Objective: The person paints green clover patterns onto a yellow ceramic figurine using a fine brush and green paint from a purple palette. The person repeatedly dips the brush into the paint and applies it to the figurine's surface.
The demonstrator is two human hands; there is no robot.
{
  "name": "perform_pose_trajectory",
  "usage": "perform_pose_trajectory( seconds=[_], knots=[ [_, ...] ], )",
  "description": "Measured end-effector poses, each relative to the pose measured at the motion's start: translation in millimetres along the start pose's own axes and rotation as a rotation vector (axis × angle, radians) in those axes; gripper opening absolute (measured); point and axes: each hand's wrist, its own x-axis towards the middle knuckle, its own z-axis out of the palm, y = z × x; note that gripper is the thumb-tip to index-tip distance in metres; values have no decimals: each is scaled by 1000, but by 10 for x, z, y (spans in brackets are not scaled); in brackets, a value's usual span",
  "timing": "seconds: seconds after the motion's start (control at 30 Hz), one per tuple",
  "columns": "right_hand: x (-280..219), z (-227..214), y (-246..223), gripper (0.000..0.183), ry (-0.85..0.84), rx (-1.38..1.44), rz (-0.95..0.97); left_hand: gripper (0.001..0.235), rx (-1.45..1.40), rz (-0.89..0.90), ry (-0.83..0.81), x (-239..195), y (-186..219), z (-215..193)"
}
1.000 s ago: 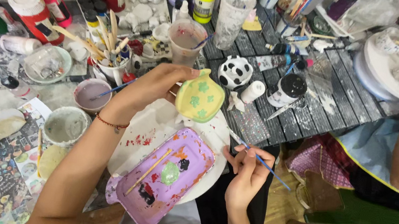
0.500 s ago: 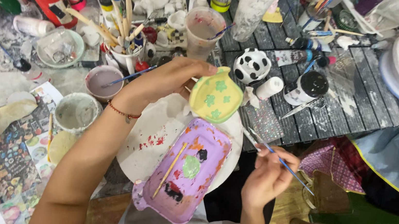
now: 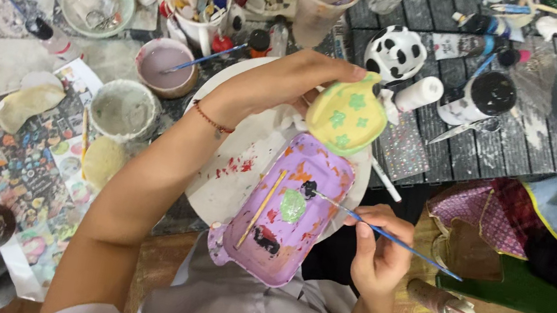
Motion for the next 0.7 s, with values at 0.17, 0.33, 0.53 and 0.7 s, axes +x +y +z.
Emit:
perform_pose_trajectory(
  seconds=[0.17,0.33,0.53,0.7],
  knots=[
    [128,17,-15,16,84,45,30,55,140,39,29,-33,84,-82],
    [763,-63,8,18,141,30,-77,53,265,159,150,-320,340,-345],
    [1902,110,184,4,94,-51,-123,53,71,237,310,-529,542,-408],
    [2595,502,319,6,-28,-311,-300,54,-35,294,378,-547,579,-416]
  ],
)
